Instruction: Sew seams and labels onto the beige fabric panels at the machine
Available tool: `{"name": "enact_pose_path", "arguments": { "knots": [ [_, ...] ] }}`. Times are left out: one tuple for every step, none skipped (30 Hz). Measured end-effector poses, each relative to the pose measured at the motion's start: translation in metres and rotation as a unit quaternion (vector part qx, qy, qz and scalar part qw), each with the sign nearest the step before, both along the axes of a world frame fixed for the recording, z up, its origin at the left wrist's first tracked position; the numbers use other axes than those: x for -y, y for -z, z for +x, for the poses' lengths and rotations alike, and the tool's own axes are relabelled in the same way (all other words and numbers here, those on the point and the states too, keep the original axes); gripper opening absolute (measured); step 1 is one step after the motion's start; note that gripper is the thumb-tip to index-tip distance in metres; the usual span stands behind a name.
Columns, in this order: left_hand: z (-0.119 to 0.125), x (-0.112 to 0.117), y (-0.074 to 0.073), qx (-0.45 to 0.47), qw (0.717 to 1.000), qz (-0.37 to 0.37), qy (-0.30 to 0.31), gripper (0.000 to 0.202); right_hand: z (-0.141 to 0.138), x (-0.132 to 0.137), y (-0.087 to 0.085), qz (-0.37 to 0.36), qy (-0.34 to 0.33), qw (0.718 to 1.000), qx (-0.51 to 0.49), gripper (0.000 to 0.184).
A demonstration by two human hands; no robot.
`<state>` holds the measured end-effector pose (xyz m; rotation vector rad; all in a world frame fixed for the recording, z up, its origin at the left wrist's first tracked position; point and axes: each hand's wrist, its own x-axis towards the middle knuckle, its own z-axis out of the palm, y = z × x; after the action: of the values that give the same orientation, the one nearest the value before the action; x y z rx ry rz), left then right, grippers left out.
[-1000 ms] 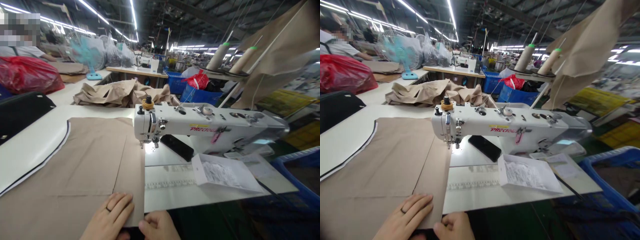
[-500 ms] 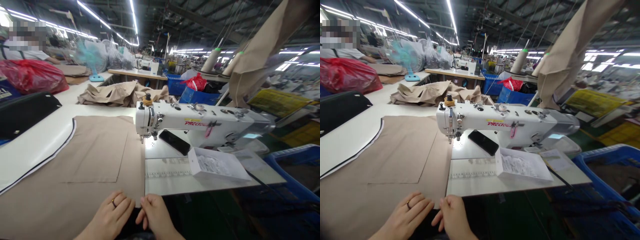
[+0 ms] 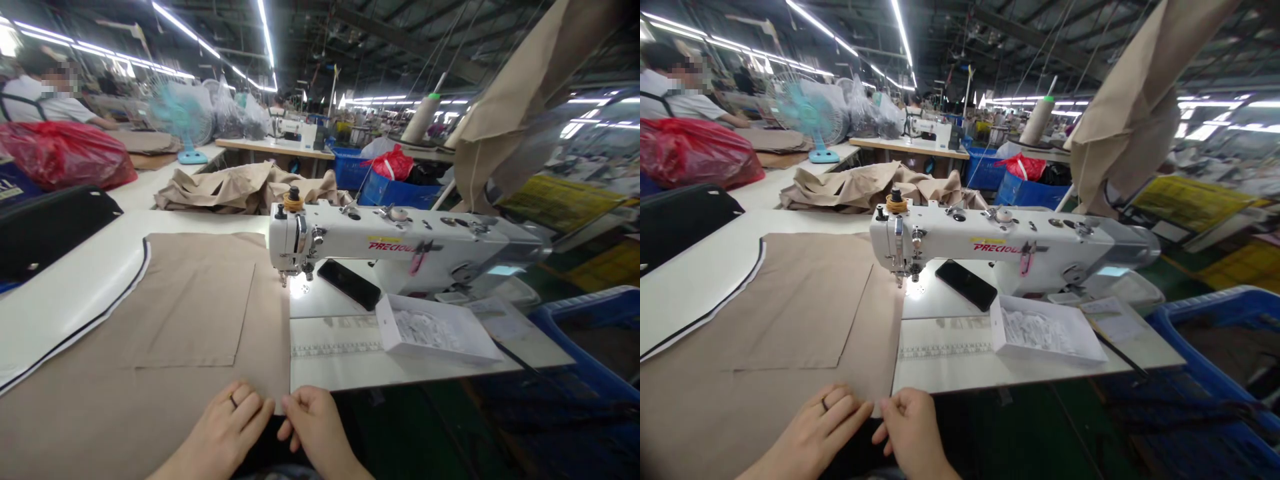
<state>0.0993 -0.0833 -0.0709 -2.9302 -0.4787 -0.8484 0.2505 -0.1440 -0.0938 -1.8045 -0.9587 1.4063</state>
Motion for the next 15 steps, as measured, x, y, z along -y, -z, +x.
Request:
{"name": "enact_pose_path", "arguments": {
  "knots": [
    [0.000,-0.001,0.004,-0.002,1.000,-0.016,-0.005,0.024,0.001,0.001,-0.003,0.014,-0.014,0.998,0.055,0.035],
    [0.001,-0.002,0.006,0.003,0.999,-0.034,-0.012,0.021,0.004,0.001,-0.006,0.037,-0.033,0.991,0.124,0.032],
    [0.002,-0.003,0.009,0.007,0.998,-0.052,-0.019,0.020,0.008,-0.001,-0.010,0.068,-0.056,0.976,0.199,0.030],
    [0.003,-0.003,0.010,0.011,0.997,-0.066,-0.024,0.020,0.013,-0.004,-0.015,0.108,-0.081,0.953,0.272,0.028],
    [0.005,-0.005,0.012,0.018,0.997,-0.071,-0.027,0.019,0.020,-0.009,-0.018,0.156,-0.107,0.924,0.333,0.025],
    [0.006,-0.006,0.013,0.021,0.997,-0.070,-0.027,0.018,0.027,-0.016,-0.021,0.208,-0.132,0.894,0.375,0.020],
    [0.007,-0.009,0.014,0.020,0.997,-0.067,-0.022,0.017,0.035,-0.026,-0.023,0.259,-0.154,0.866,0.399,0.017],
    [0.008,-0.012,0.017,0.011,0.998,-0.065,-0.014,0.014,0.043,-0.037,-0.024,0.304,-0.178,0.842,0.409,0.018],
    [0.009,-0.017,0.020,0.002,0.998,-0.064,-0.007,0.012,0.050,-0.050,-0.024,0.337,-0.202,0.821,0.414,0.025],
    [0.010,-0.024,0.024,-0.006,0.998,-0.062,-0.003,0.012,0.057,-0.064,-0.024,0.353,-0.224,0.805,0.421,0.031],
    [0.012,-0.033,0.029,-0.013,0.998,-0.059,-0.003,0.013,0.063,-0.077,-0.023,0.357,-0.240,0.794,0.430,0.035],
    [0.014,-0.043,0.033,-0.022,0.998,-0.056,-0.006,0.016,0.068,-0.090,-0.021,0.353,-0.250,0.786,0.441,0.036],
    [0.017,-0.056,0.037,-0.037,0.998,-0.055,-0.012,0.019,0.072,-0.102,-0.020,0.349,-0.255,0.781,0.451,0.036],
    [0.020,-0.069,0.039,-0.057,0.996,-0.060,-0.018,0.022,0.075,-0.113,-0.018,0.347,-0.257,0.777,0.458,0.036],
    [0.024,-0.082,0.040,-0.080,0.994,-0.070,-0.024,0.026,0.077,-0.122,-0.017,0.348,-0.257,0.774,0.462,0.035]
  ]
}}
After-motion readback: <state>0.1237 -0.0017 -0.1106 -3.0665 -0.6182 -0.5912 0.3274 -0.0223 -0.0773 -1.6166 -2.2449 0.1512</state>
